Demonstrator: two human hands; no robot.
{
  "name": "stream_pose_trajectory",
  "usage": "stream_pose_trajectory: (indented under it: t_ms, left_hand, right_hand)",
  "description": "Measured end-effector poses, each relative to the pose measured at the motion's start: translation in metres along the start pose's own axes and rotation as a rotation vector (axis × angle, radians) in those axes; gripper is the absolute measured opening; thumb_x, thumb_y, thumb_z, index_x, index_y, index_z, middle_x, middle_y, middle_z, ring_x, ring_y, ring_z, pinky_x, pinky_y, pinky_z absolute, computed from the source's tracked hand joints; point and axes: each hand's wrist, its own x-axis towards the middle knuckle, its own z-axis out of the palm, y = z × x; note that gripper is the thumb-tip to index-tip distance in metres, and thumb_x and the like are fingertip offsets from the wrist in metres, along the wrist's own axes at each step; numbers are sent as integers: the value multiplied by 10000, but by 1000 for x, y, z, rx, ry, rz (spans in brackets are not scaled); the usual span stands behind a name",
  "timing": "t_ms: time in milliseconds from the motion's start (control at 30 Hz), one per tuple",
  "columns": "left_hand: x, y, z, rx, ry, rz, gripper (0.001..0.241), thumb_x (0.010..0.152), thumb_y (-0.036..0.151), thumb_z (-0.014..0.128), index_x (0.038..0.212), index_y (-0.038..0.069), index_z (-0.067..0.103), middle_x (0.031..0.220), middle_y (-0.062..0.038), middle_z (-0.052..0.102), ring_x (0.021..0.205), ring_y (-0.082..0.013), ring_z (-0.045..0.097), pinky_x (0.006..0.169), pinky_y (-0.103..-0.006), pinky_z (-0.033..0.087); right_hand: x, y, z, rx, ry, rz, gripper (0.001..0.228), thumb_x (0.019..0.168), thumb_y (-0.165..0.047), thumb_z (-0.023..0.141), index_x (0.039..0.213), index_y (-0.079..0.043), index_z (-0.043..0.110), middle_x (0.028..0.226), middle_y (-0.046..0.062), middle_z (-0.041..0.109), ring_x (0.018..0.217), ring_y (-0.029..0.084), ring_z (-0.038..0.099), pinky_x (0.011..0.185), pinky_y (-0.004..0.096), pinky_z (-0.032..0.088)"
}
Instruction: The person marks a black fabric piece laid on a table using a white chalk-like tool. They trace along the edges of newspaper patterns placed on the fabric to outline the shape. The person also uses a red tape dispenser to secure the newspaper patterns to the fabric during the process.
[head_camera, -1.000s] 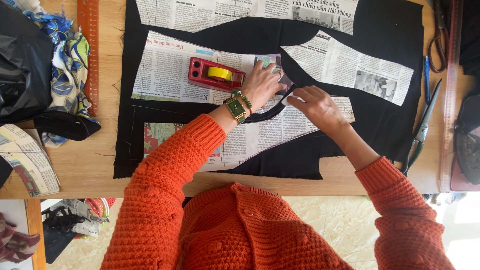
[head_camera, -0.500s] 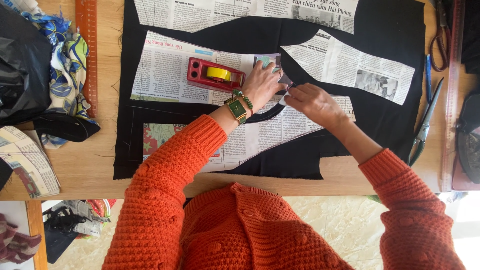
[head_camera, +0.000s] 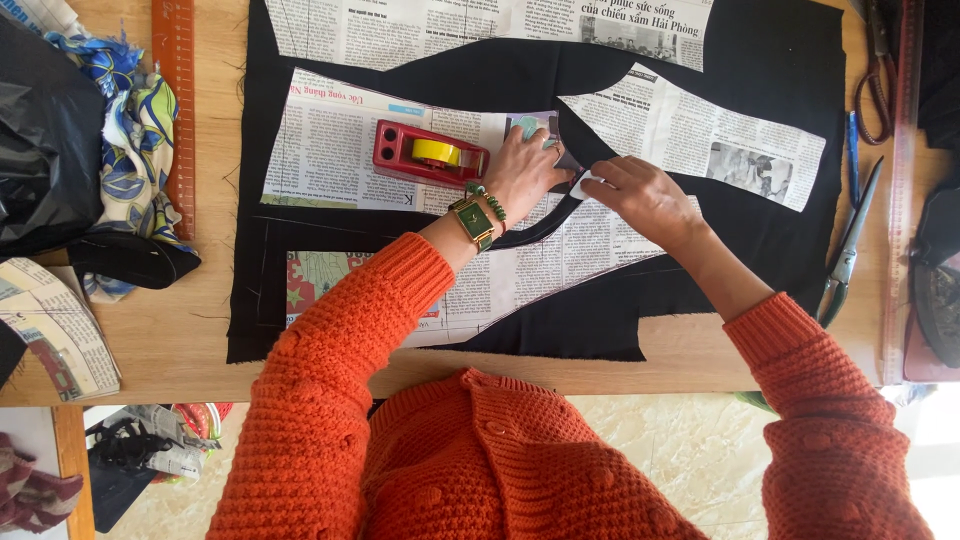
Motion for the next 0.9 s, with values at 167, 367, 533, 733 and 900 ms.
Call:
stream_pose_trajectory:
  t_ms: [167,367,533,733,900]
  left_hand:
    - [0,-1,-4,-6,-2,17,388,932,96,600,1099,415,744,1036,-39,720,1020,-280,598,782,-480,457]
    - [-3,0,-15,5,-20,12,372,932,111,616,1096,418,746,1037,-32,719,1007,-264,601,769,-460,466]
    - [-5,-1,-10,18,3,10,370,924,107,615,1105,402,744,1089,-37,708,1054,-272,591,764,-449,457]
    - [-10,-1,-16,5,65,-1,286,915,144,661,1057,371,761,1101,-48,687,992,-266,603,741,-425,466]
    - [-5,2,-9,39,-30,-37,308,1014,252,508,1104,426,745,1153,-33,668,1060,-275,568,702,-406,453]
  right_hand:
    - [4,1,4,-26,-10,-10,100,1031,-59,642,991,-131,700,949,49,630,876,192,689,816,306,573]
    - [-4,28,21,-163,-21,-12,132,1007,-55,672,961,-177,694,922,0,629,860,159,691,797,269,571]
    - [5,39,6,-128,24,52,125,1080,-144,618,1001,-149,714,967,33,637,892,190,699,803,282,573]
    - [27,9,-25,424,77,585,68,1072,-117,739,1136,-94,741,855,38,627,778,203,654,748,333,548]
    - [12,-13,-6,817,-65,1142,308,934,-180,723,1223,-121,633,660,13,688,558,142,686,633,274,558]
